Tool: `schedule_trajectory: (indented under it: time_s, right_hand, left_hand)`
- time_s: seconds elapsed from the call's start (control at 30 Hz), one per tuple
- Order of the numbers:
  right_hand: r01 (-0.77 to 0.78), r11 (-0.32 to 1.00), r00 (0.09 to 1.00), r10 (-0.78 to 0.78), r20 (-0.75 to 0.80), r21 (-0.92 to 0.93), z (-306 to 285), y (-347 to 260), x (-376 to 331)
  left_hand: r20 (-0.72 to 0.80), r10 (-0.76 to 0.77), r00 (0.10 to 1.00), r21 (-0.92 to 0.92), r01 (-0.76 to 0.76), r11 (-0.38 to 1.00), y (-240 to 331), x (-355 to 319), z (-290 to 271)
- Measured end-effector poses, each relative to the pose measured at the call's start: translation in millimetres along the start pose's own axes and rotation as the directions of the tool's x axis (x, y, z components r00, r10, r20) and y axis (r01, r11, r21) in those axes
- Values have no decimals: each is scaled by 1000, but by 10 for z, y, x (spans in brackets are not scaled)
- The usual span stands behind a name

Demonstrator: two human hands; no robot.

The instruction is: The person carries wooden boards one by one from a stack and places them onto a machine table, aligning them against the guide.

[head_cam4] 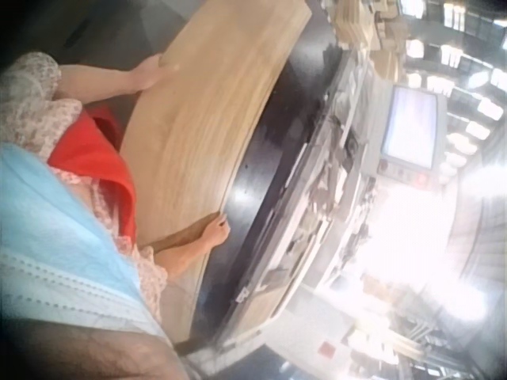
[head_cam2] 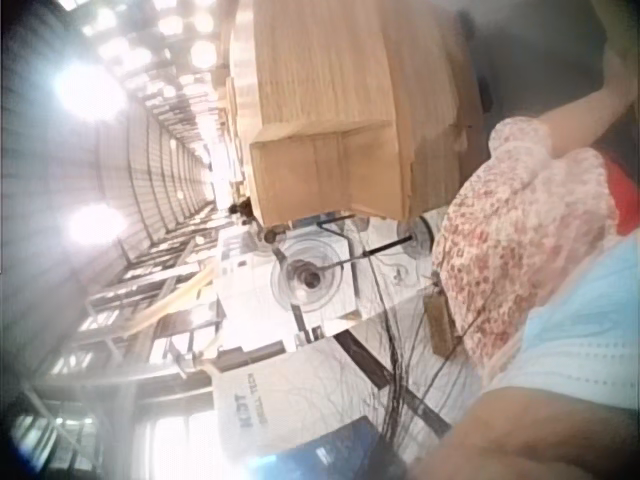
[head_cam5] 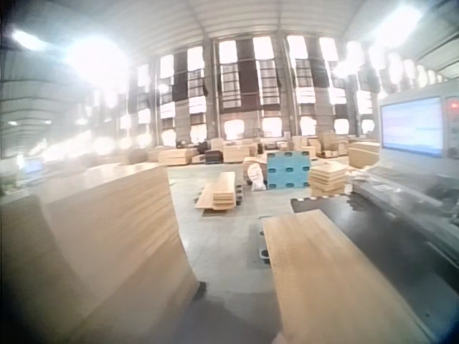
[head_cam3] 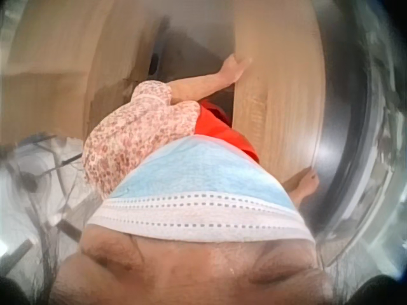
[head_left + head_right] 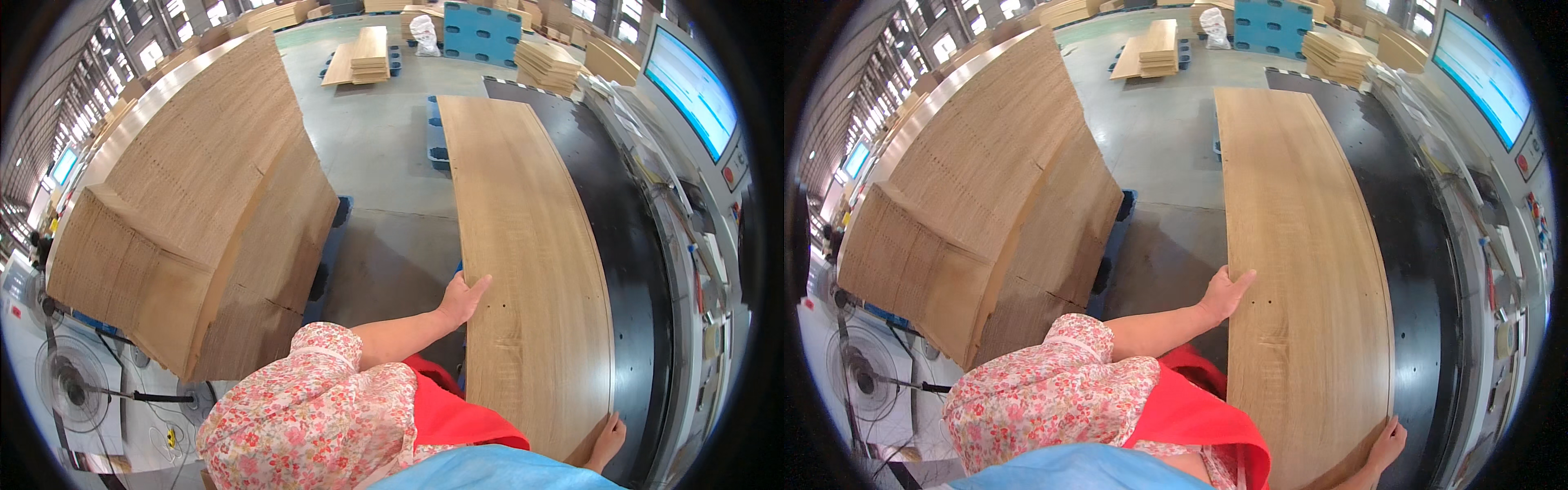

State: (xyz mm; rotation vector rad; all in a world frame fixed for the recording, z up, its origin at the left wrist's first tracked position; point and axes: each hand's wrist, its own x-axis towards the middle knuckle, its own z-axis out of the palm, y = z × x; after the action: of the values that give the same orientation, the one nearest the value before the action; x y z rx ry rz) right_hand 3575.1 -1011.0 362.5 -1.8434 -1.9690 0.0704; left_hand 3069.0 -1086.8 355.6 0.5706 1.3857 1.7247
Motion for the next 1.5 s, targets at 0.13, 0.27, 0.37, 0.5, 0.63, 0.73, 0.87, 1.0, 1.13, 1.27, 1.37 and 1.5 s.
schedule_trajectory:
  time_s: [0.13,0.27,0.37,0.5,0.63,0.73,0.87,1.0,1.13,1.27,1.37,1.5]
  right_hand:
    - [130,990,991,-132,37,59,187,200,265]
    - [89,995,995,-87,44,-45,-177,-402,113]
    - [88,992,994,-82,71,-93,-401,-693,72]
    - [98,984,992,-86,88,-147,-620,-954,52]
    - [89,980,994,-77,72,-178,-829,-1144,74]
    - [93,978,994,-81,73,-189,-886,-1431,177]
    - [80,964,996,-69,49,-252,-822,-2058,353]
    - [94,962,994,-103,-22,-255,-574,-2738,606]
    - [-35,953,949,126,289,-300,-387,-3601,886]
    - [194,976,981,-189,52,-99,234,-3937,1416]
    - [208,970,978,-208,11,-129,451,-4632,1581]
    - [192,971,981,-190,27,-143,662,-5423,2012]
  left_hand:
    - [-48,63,997,78,-59,995,-351,205,-63]
    - [-76,25,997,174,-11,985,-124,89,-7]
    - [-16,-57,998,77,58,995,-166,92,-85]
    - [6,-375,927,1,375,927,-157,113,-169]
    - [17,-554,832,-94,553,828,-254,196,-131]
    - [146,-587,796,-243,604,759,-194,188,-283]
    - [95,-615,783,-214,619,755,101,327,-499]
    - [139,-625,768,-284,635,718,-282,968,-1097]
    - [-1,-663,749,-204,649,733,563,1448,-1465]
    - [160,-548,821,-329,568,754,686,2140,-2170]
    - [163,-563,810,-367,579,728,765,2603,-2481]
    - [157,-562,812,-381,575,724,721,3269,-2784]
